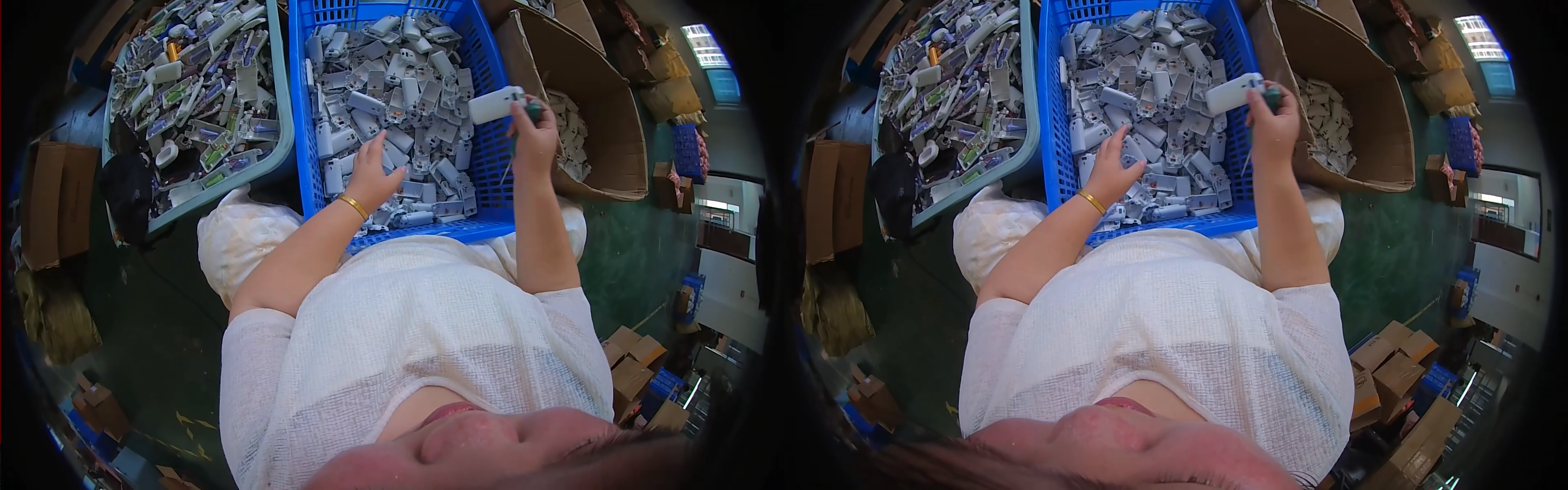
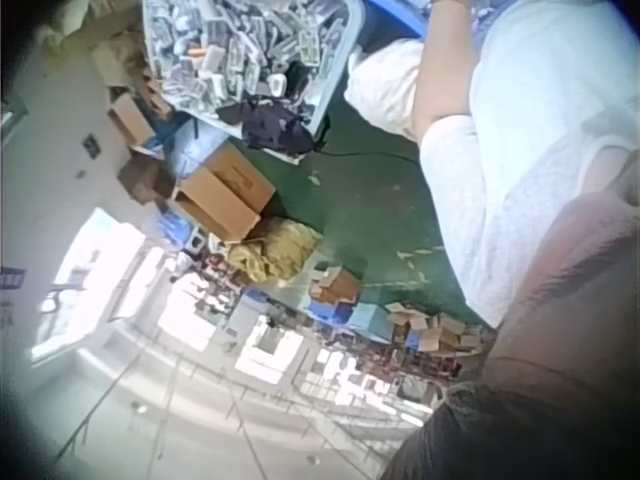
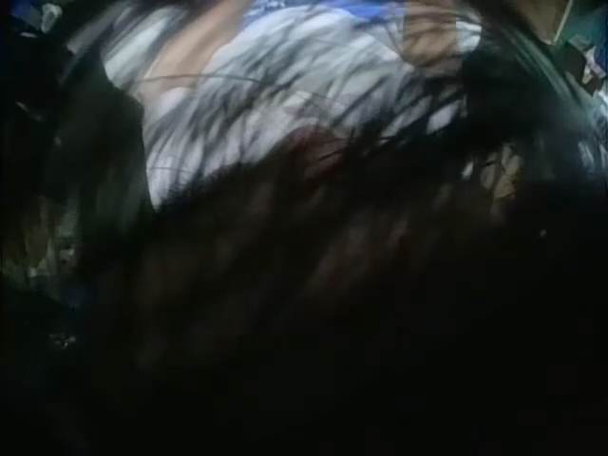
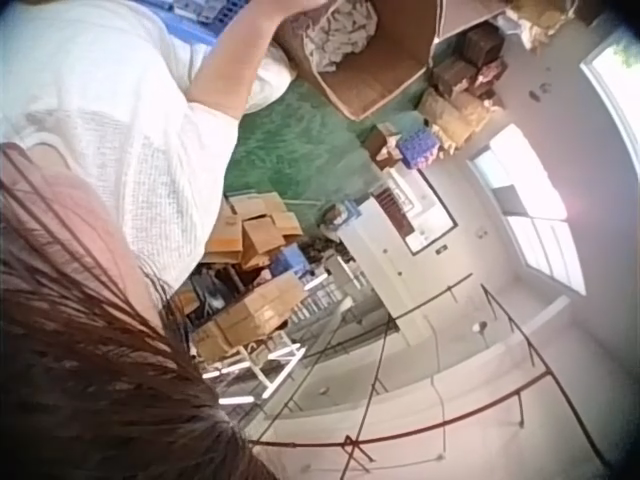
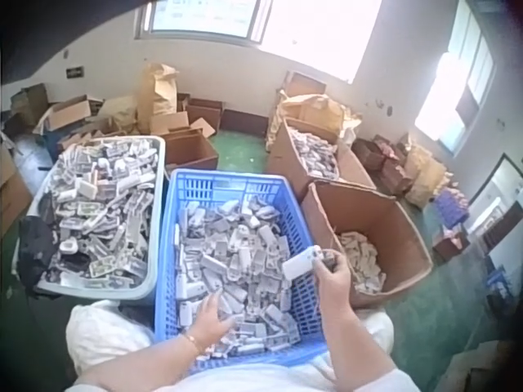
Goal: The person sorts plastic components by hand, moving them from a cardboard box into a blue bin.
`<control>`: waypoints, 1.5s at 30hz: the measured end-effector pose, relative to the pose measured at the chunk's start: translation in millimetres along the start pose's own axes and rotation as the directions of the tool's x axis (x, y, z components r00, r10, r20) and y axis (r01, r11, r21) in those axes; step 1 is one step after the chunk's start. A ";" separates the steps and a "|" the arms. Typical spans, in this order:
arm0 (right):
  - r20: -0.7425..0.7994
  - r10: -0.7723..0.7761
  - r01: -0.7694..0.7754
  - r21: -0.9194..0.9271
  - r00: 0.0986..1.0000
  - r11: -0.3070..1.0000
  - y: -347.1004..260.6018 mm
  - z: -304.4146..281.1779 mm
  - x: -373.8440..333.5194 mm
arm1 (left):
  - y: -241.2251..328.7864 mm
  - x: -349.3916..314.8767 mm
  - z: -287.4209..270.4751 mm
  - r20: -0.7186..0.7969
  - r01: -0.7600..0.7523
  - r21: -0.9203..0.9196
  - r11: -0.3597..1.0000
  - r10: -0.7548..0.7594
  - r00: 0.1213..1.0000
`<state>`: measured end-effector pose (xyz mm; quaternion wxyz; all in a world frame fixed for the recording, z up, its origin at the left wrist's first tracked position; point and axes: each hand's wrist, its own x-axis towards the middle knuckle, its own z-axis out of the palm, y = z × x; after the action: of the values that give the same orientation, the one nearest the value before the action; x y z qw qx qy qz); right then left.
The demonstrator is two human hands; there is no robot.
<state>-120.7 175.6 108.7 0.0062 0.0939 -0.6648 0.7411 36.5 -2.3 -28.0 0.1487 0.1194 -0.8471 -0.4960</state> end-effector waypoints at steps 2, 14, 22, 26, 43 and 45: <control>-0.217 -0.240 0.197 -0.201 0.946 0.959 -34.5 -18.4 32.5 | -6.2 3.6 -2.1 -0.015 0.192 -0.120 0.974 -0.195 0.981; 0.568 0.089 0.365 -0.634 0.818 0.682 83.1 18.5 12.9 | -8.6 21.3 -9.3 -0.154 0.473 -0.650 0.595 -0.713 0.685; 0.727 0.505 0.569 -0.683 0.466 0.457 218.5 67.9 -51.1 | 3.8 16.4 -19.2 -0.061 0.435 -0.817 0.378 -0.807 0.587; 0.734 0.555 0.666 -0.642 0.391 0.380 231.0 86.8 -54.3 | 0.8 16.8 -17.1 -0.033 0.471 -0.802 0.367 -0.815 0.578; 0.609 0.613 -0.646 -0.206 0.503 0.735 101.9 45.0 -33.3 | 19.5 13.2 -15.3 0.576 0.665 -0.706 0.243 -0.348 0.739; 0.614 0.595 -0.613 -0.219 0.518 0.760 92.7 39.7 -36.5 | 25.1 9.0 -11.2 0.468 0.480 -0.529 0.700 -0.230 0.853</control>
<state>-92.1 129.9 16.1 -0.4836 0.1091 -0.6045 0.6235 31.0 -2.4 0.4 -0.0816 0.1321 -0.6036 -0.7820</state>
